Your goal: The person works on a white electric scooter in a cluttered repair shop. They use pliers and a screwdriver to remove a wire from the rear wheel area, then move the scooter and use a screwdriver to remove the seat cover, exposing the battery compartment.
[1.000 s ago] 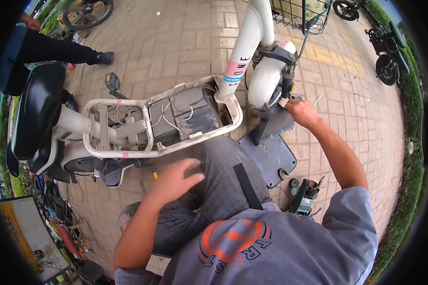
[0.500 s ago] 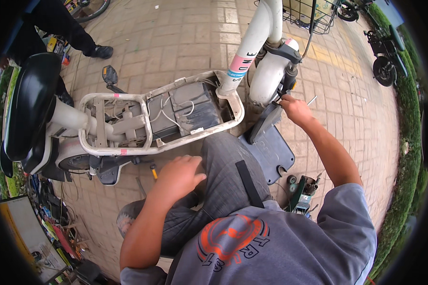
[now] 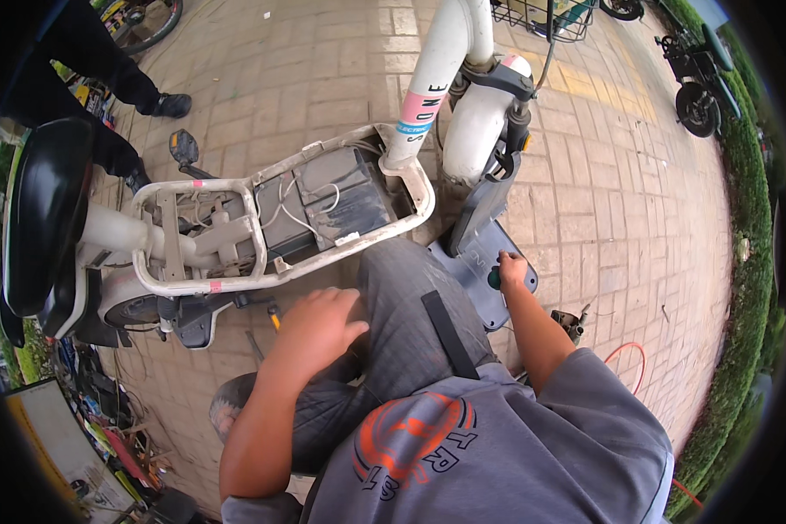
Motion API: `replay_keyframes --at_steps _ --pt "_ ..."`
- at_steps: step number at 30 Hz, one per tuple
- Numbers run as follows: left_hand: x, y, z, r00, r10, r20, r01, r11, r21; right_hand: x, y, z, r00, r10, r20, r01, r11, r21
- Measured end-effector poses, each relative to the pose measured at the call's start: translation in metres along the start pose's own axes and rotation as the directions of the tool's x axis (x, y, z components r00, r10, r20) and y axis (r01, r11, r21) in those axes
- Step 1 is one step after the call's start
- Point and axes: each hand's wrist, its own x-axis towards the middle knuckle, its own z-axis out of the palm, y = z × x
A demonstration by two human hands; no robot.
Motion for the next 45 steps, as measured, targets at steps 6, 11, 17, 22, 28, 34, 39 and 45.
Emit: replay_keyframes --at_steps 6,11,17,22,28,34,39,45 --pt "-0.004 -0.009 0.010 0.998 -0.050 0.027 0.050 0.999 -0.008 0.016 0.022 0.013 0.981 0.052 -0.190 -0.066 0.995 -0.069" --pt "-0.001 -0.003 0.006 0.995 -0.075 0.068 0.077 0.997 -0.029 -0.007 0.039 0.006 0.952 -0.301 -0.052 0.251 0.868 -0.428" --pt "-0.001 0.000 0.004 0.998 -0.049 0.039 0.050 0.998 -0.026 -0.037 0.059 -0.007 0.893 -0.372 0.255 0.448 0.666 -0.596" --pt "-0.004 0.001 0.003 0.999 -0.024 0.039 0.024 1.000 0.003 -0.033 0.052 -0.014 0.892 -0.384 0.239 0.449 0.689 -0.569" --pt "-0.019 0.021 -0.015 0.990 0.134 -0.049 -0.136 0.989 -0.055 -0.041 0.049 -0.024 0.823 -0.517 0.236 0.544 0.596 -0.590" --pt "-0.026 0.021 -0.021 0.940 0.330 -0.088 -0.341 0.917 -0.208 -0.082 -0.006 -0.050 0.723 -0.591 0.357 0.688 0.576 -0.440" --pt "-0.001 0.000 -0.014 0.970 0.218 0.109 -0.179 0.941 -0.288 -0.128 -0.088 -0.096 0.604 -0.623 0.497 0.794 0.424 -0.435" --pt "-0.001 -0.036 -0.004 0.947 -0.262 -0.186 0.080 0.753 -0.653 -0.238 -0.241 -0.048 0.659 -0.277 0.699 0.602 0.752 -0.270"
